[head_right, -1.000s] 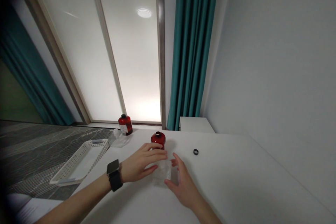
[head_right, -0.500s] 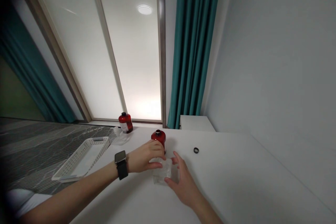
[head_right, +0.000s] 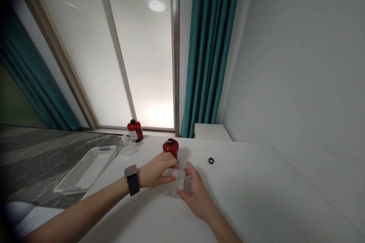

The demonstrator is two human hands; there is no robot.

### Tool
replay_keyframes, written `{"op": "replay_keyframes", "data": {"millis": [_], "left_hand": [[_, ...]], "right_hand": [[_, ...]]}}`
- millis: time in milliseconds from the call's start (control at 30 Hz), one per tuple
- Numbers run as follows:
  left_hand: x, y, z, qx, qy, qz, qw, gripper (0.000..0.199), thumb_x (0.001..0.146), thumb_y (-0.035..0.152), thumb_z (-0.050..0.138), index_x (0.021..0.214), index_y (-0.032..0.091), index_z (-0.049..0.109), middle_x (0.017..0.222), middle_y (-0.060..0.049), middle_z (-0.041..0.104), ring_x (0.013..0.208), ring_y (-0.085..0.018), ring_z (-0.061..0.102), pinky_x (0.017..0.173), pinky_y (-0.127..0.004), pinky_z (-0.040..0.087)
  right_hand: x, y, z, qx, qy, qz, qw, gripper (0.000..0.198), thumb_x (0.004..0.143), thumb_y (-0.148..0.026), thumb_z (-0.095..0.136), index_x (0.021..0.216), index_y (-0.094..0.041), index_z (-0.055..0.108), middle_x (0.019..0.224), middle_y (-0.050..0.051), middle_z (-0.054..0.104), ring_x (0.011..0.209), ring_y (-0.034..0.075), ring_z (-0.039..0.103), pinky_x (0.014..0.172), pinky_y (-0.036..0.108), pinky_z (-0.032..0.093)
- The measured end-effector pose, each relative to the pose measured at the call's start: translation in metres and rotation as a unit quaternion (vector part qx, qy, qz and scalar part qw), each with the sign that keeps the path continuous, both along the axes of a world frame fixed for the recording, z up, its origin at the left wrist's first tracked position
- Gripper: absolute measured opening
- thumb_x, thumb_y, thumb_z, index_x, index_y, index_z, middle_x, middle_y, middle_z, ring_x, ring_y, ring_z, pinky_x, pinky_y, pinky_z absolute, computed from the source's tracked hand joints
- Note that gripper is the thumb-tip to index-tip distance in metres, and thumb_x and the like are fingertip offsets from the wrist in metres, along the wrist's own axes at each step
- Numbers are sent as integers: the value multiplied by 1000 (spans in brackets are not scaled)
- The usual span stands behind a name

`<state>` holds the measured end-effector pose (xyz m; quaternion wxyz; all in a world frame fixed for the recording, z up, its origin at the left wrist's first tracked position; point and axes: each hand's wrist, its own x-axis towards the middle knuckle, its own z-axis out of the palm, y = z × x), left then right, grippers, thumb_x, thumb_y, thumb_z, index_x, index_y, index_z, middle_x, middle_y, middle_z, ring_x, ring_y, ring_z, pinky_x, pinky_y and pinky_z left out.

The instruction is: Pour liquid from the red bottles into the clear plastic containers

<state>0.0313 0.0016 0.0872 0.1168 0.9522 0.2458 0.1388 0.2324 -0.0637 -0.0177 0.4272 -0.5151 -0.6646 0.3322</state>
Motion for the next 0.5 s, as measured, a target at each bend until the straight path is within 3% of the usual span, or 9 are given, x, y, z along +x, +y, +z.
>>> {"op": "replay_keyframes", "data": {"millis": [233, 400, 500], "left_hand": [[-5, -1, 1, -30, -34, -44, 998, 38, 77, 6, 62, 111, 23, 62, 115, -6, 64, 114, -26, 54, 101, -40, 39], [-8, -5, 8, -9, -50, -30, 998, 32, 79, 14, 67, 108, 26, 68, 140, -9, 47, 127, -34, 43, 106, -51, 35], [-14, -8, 7, -14, -96, -24, 995, 47, 78, 17, 67, 123, 27, 59, 145, -11, 41, 130, -35, 40, 106, -53, 34]], "right_hand": [[1, 0, -5, 14, 2, -1, 1000, 81, 76, -24, 65, 146, -26, 25, 129, 9, 52, 115, 24, 52, 105, 45, 37], [1, 1, -5, -2, -5, 2, 1000, 82, 76, -23, 64, 147, -25, 22, 131, 10, 51, 118, 25, 50, 105, 47, 36], [1, 2, -4, 8, 0, 5, 1000, 81, 76, -22, 64, 146, -26, 23, 131, 10, 52, 118, 25, 51, 106, 49, 35]]}}
